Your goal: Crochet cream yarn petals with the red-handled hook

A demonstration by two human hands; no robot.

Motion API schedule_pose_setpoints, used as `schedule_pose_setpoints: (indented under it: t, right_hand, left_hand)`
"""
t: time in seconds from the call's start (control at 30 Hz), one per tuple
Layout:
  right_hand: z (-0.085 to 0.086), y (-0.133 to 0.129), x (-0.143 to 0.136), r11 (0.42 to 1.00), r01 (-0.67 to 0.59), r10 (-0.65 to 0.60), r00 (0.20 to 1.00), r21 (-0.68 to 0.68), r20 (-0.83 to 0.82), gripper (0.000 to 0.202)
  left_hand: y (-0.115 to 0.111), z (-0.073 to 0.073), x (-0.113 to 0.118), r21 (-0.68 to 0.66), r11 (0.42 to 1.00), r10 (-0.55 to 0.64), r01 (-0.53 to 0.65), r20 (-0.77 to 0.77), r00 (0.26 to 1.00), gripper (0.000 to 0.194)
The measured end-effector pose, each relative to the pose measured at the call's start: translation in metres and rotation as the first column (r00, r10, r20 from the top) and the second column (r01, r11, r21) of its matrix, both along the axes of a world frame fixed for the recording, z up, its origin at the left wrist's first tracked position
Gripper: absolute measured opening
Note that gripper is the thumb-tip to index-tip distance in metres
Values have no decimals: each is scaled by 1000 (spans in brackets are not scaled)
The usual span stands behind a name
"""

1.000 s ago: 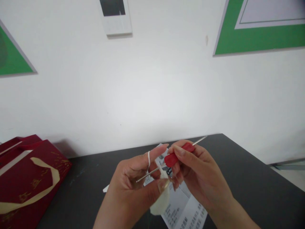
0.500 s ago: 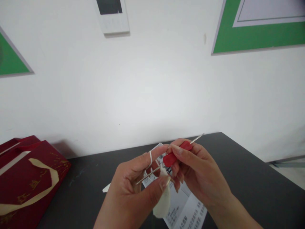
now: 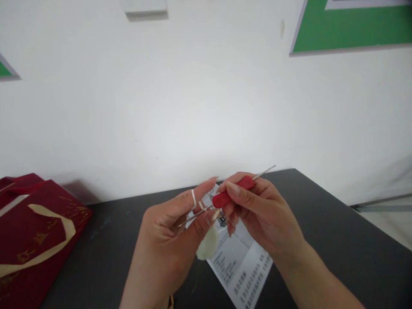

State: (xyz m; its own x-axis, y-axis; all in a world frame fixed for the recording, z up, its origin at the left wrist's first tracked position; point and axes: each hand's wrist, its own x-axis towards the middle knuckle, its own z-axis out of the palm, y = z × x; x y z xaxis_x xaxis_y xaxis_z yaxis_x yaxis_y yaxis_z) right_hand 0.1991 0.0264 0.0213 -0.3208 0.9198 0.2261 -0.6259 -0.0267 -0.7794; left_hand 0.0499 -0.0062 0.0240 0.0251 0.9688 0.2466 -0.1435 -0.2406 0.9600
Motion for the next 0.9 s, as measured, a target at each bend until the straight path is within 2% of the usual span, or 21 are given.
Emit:
schedule_pose_setpoints:
  t: [0.23,0.5,0.6,0.73,0.9]
  right_hand:
    - [-5,7,-4,1000,20,-22,997,24,76,14]
    - [-16,22,-12,999,28,-27,996,-19,87,13]
    - [-17,23,-14,999,31,-29,994,-11,107,13]
    - [-17,24,-14,999,46,-47,991,8,124,12]
    - [-20,27,-17,997,73,-71,992,-12,108,13]
  left_hand:
    - [10,-6,-4,8,1000,-25,25,43,999,34]
    - [24,-12,-13,5,998,56,-55,-64,996,35]
    - [26,-12,-14,27,998,56,-53,-93,994,35]
    - [31,-16,-15,37,999,19,-18,-38,999,37]
    - [35,-17,-13,-4,999,44,-44,6,999,36]
